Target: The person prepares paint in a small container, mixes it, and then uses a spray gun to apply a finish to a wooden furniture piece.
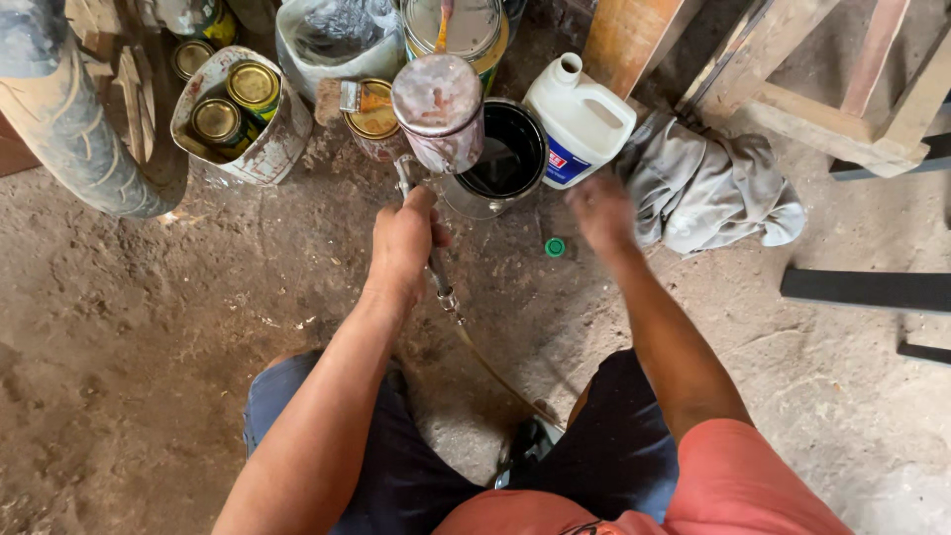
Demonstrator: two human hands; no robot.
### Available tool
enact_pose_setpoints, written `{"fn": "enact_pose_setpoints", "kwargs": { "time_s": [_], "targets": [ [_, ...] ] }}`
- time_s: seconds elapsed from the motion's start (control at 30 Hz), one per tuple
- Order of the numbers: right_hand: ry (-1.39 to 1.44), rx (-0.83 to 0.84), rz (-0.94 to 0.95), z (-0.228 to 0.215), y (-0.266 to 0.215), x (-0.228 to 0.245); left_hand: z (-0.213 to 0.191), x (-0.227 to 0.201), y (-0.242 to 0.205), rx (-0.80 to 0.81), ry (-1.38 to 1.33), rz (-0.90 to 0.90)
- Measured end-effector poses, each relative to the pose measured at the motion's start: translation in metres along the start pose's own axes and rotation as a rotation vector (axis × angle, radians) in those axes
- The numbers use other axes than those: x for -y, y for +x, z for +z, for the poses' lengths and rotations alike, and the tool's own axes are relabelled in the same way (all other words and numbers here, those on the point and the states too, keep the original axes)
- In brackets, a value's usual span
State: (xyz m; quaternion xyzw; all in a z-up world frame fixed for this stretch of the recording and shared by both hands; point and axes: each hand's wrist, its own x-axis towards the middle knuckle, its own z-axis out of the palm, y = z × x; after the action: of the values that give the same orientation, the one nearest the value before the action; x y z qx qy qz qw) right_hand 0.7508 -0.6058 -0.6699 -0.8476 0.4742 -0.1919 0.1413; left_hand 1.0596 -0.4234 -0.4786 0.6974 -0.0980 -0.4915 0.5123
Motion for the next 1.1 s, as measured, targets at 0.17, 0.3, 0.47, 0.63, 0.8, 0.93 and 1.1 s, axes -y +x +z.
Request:
{"fn": "enact_pose_setpoints", "kwargs": {
  "time_s": [0.17,0.3,0.47,0.63,0.8,0.93,1.1],
  "targets": [
    [-0.2,-0.545,-0.24,-0.074,0.08,0.027,-0.005,0.0,-0.002,0.012,-0.055,-0.011],
    [0.18,0.028,0.109,-0.072,0.118,0.023,-0.011,0.0,-0.003,0.004,-0.091,-0.089],
    [0.47,-0.064,0.06,-0.05,0.117,0.005,-0.013,0.009,0.004,-0.038,-0.073,-0.051],
    [0.541,-0.042,0.274,-0.078,0.104,0.003,-0.015,0.013,0.008,-0.029,-0.093,-0.07],
    [0.297,0.063,0.108,-0.145,0.093,0.044,-0.011,0.006,0.004,-0.017,-0.045,-0.08],
    [-0.116,0.241,0.021,-0.173,0.097,0.08,-0.003,0.006,0.004,0.004,-0.069,-0.052],
    [-0.232,0.372,-0.158,-0.182,0.101,0.112,0.002,0.005,0.003,0.005,-0.04,-0.029]
  ]
}}
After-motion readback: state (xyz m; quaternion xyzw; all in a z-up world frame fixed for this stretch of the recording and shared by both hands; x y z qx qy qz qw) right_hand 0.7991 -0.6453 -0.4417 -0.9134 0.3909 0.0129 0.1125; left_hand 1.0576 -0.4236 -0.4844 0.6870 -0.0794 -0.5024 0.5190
